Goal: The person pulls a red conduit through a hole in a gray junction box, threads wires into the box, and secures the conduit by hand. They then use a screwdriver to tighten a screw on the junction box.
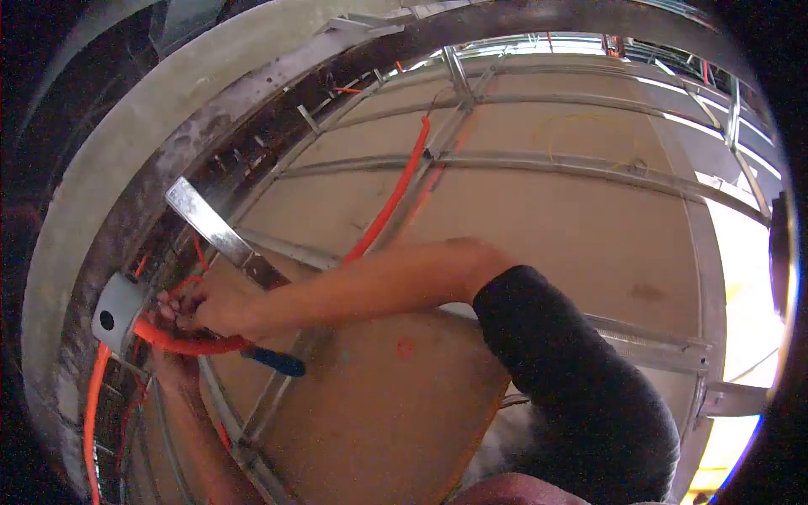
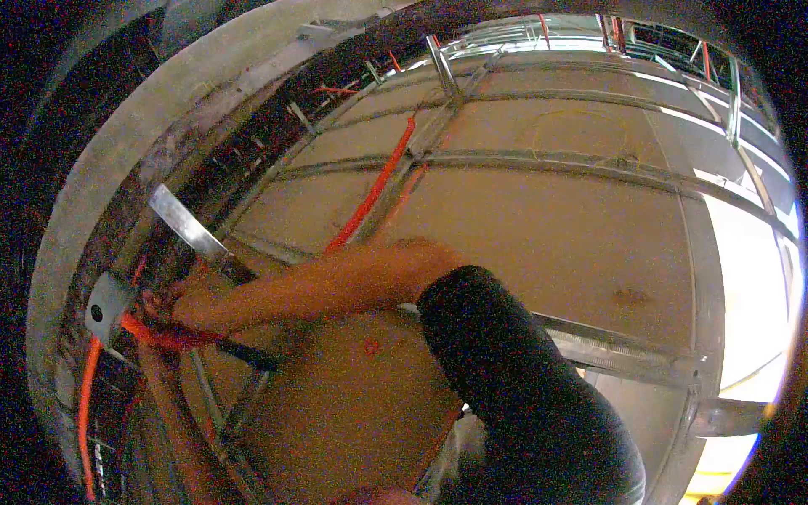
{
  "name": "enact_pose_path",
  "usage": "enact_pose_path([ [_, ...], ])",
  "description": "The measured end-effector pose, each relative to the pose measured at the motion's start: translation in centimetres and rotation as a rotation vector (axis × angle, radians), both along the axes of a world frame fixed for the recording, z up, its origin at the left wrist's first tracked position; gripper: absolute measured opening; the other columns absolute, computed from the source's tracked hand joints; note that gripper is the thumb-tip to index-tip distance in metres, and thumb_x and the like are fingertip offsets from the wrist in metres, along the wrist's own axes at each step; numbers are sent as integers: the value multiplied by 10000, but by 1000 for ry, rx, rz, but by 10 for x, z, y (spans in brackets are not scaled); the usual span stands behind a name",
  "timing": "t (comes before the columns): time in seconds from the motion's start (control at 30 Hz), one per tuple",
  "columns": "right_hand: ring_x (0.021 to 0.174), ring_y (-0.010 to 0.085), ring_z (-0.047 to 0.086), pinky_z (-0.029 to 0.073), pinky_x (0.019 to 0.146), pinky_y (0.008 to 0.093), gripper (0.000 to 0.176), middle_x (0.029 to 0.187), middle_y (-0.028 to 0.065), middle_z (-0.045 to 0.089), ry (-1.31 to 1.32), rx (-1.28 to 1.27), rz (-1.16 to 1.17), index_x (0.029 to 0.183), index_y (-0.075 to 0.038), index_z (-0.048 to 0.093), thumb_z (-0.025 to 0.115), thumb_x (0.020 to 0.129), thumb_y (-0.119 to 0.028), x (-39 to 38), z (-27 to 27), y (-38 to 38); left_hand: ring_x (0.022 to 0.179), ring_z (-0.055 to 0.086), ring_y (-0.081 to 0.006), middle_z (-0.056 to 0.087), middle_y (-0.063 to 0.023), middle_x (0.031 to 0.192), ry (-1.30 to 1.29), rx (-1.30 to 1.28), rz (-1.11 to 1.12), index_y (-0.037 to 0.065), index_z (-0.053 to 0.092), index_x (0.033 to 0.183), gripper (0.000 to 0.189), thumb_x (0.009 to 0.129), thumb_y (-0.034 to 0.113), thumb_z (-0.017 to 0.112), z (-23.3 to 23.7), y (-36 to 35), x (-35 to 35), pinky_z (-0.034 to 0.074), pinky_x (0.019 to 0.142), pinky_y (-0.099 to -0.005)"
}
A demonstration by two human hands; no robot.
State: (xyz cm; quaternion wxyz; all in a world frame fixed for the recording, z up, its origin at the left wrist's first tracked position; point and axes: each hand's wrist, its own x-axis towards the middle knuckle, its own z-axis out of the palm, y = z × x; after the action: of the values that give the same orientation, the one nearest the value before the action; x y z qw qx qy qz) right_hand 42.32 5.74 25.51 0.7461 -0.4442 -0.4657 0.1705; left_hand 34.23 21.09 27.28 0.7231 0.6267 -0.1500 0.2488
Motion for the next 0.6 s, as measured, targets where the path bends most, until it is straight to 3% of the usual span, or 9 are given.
enact_pose_path([
  [0.07, 715, 122, 564, 445, 669, 304, 178, 774, 23, 635, -1, 71, 53, 846, -50, 693, 729, 844, -223, -2, 2, -7, 1035, 591, -215, 583, -16, 1039, 3, 41, 75, 111, 527, 1191, 329, 921, 257, 647, 8, -37, -9, 494, 870, -391],
  [0.13, 722, 121, 565, 445, 682, 305, 220, 768, 17, 634, -22, -84, 37, 875, -67, 695, 703, 874, -287, -18, 20, -38, 981, 594, -201, 586, -20, 1017, -2, 289, -102, 106, 537, 1174, 352, 888, 242, 691, 25, -82, -27, 484, 856, -377],
  [0.17, 722, 121, 565, 445, 682, 305, 220, 768, 17, 634, -17, -88, 41, 875, -67, 695, 703, 874, -287, -18, 18, -35, 981, 594, -201, 586, -20, 1017, 4, 285, -100, 106, 537, 1174, 352, 888, 242, 691, 18, -75, -25, 484, 856, -377],
  [0.23, 806, 204, 600, 454, 779, 366, 295, 863, 74, 658, -118, -111, -32, 932, -78, 698, 637, 881, -363, -12, 13, -23, 926, 597, -179, 595, -26, 1007, -132, 115, 255, 101, 542, 1158, 358, 873, 240, 708, 3, -52, -16, 479, 831, -361],
  [0.37, 932, 330, 651, 467, 926, 458, 434, 1006, 158, 694, -279, -154, -137, 1017, -95, 702, 538, 890, -476, 1, 3, -4, 920, 591, -162, 600, -28, 1016, -117, 78, 357, 102, 550, 1143, 355, 866, 252, 715, 7, -40, -13, 470, 830, -356],
  [0.43, 839, 136, 611, 476, 766, 323, 199, 944, 55, 680, -179, -115, 2, 993, -74, 692, 664, 891, -243, 6, 0, 0, 948, 572, -148, 593, -21, 1024, -114, 297, -192, 106, 558, 1135, 331, 875, 252, 702, 21, -54, -30, 463, 840, -355],
  [0.47, 839, 136, 611, 476, 766, 323, 199, 944, 55, 680, -176, -120, 11, 993, -74, 692, 664, 891, -243, 13, -6, 0, 951, 574, -151, 595, -22, 1022, -101, 339, -203, 107, 558, 1134, 327, 876, 251, 698, 19, -56, -31, 463, 846, -355],
  [0.53, 899, 134, 614, 489, 810, 318, 196, 992, 77, 680, -602, 1, -371, 999, -50, 684, 671, 855, -183, 22, -18, 5, 956, 578, -158, 599, -24, 1017, -88, 225, 143, 107, 559, 1133, 320, 878, 248, 691, 3, -23, -8, 464, 857, -355],
  [0.6, 893, 141, 629, 509, 822, 314, 232, 989, 71, 692, -578, -2, -167, 1012, -34, 681, 695, 817, -159, 35, -20, 5, 961, 583, -164, 604, -26, 1013, -37, 225, 338, 107, 560, 1132, 312, 881, 244, 684, -11, 8, 8, 465, 869, -354],
])
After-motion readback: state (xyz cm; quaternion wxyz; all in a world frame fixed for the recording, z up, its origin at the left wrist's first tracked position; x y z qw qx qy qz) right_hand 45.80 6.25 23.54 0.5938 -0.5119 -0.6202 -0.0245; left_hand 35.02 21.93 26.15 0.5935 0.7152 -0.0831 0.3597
